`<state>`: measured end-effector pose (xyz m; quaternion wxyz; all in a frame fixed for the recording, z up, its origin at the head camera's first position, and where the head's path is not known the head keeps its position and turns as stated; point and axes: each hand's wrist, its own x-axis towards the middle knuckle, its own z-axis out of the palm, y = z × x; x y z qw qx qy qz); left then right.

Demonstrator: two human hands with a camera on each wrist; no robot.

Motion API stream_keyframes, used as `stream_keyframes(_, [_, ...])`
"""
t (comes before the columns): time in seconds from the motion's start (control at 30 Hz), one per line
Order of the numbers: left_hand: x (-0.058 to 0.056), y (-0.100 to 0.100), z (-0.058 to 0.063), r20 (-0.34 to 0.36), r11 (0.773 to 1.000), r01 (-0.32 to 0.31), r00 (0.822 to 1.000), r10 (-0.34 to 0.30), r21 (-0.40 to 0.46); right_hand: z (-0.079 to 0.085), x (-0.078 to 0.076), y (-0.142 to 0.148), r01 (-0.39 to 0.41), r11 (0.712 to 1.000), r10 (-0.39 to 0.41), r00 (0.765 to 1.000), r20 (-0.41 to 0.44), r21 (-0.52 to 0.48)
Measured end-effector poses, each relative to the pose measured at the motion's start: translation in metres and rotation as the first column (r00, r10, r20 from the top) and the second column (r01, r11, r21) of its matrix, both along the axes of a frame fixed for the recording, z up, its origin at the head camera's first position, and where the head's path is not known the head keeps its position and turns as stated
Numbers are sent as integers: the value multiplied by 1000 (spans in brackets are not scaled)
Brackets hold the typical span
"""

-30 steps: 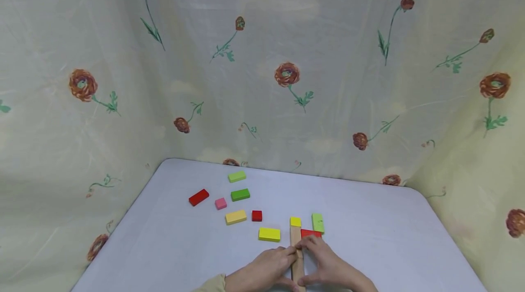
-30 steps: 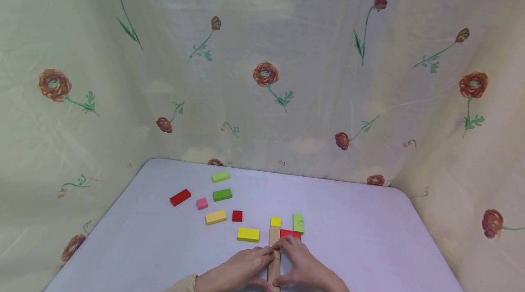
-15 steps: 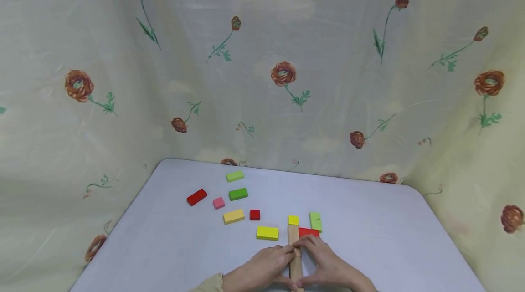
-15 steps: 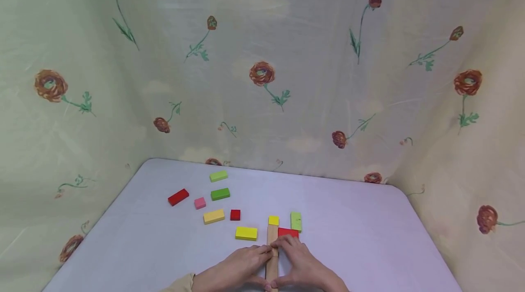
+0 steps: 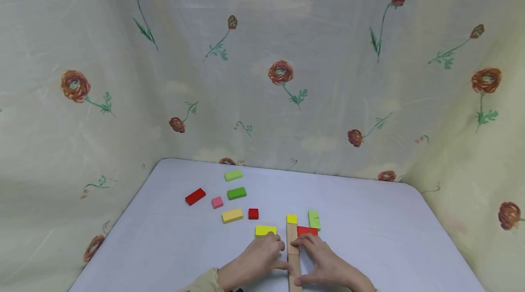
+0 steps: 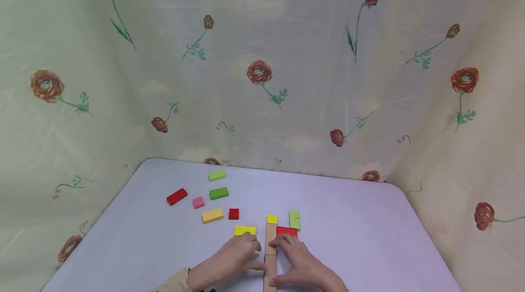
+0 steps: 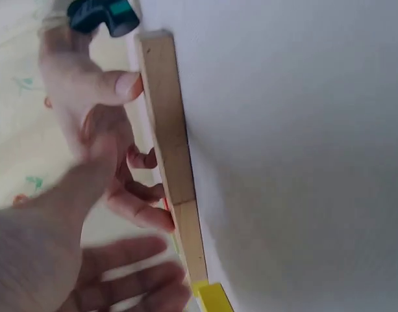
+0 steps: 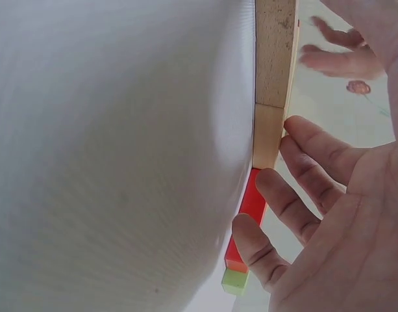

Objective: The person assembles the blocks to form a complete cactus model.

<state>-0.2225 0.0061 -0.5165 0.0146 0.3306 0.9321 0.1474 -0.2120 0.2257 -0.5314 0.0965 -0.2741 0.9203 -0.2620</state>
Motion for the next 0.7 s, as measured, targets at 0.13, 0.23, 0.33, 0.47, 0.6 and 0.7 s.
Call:
stream_keyframes(0.13, [-5,-4,2,-102,967,-253,961,255,37,1,0,-1,10,1000,-11,1000,13,10])
stream_keyframes(0.23, [-10,-5,-1,-188,911,-413,894,406,7,1,0,-1,22,1000,-23,999,34,18])
stream_keyframes(0.33, [-15,-6,-2,-222,873,-486,856,466,-42,1,0,0,24,999,-24,999,38,23])
stream_keyframes(0.47, [-21,-6,-6,-178,863,-500,858,482,-72,-1,0,1,26,999,-27,999,34,29])
stream_keyframes(0.6, [-27,-6,-10,-126,866,-496,865,486,-59,-1,0,1,17,999,-17,1000,15,33])
stream_keyframes(0.7, [-29,-7,-11,-95,866,-500,864,495,-34,1,1,1,12,999,-12,1000,7,38])
